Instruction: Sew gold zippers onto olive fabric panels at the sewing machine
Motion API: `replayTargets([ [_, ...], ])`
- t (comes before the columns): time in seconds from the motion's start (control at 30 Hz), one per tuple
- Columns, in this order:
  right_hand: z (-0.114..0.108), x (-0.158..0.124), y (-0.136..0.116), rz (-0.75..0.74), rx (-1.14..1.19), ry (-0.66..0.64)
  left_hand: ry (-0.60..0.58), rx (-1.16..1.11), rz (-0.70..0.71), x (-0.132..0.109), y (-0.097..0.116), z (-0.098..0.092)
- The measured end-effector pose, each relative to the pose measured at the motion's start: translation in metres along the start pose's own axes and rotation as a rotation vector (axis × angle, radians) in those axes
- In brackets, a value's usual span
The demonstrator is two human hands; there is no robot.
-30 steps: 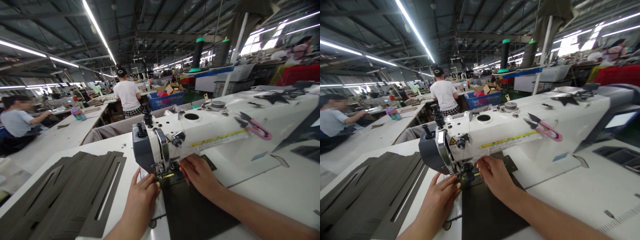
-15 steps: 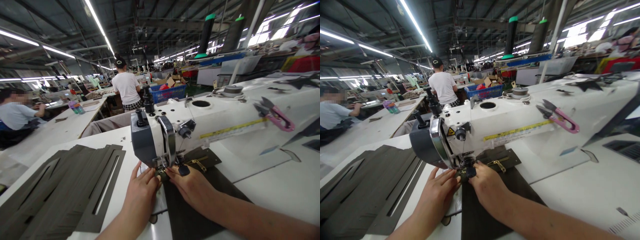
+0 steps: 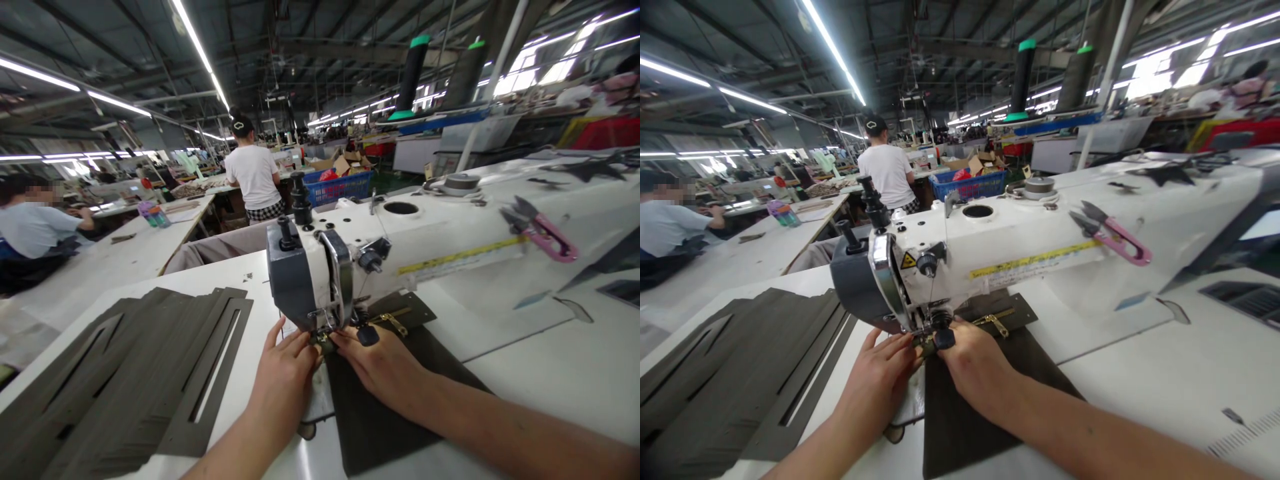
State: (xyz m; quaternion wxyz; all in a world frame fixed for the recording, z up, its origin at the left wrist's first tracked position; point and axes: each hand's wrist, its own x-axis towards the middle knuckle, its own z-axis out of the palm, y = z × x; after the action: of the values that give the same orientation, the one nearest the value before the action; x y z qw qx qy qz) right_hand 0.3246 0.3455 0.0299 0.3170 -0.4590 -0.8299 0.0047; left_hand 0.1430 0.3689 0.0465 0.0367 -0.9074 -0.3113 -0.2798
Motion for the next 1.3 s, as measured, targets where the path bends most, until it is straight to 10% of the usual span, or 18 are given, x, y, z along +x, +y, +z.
replayTargets([
  [1.3,-0.0004,0.0008,-0.0021,0.075,-0.042,-0.028,0.013,-0.02,-0.056,-0.0015,-0.0012,0.0038],
])
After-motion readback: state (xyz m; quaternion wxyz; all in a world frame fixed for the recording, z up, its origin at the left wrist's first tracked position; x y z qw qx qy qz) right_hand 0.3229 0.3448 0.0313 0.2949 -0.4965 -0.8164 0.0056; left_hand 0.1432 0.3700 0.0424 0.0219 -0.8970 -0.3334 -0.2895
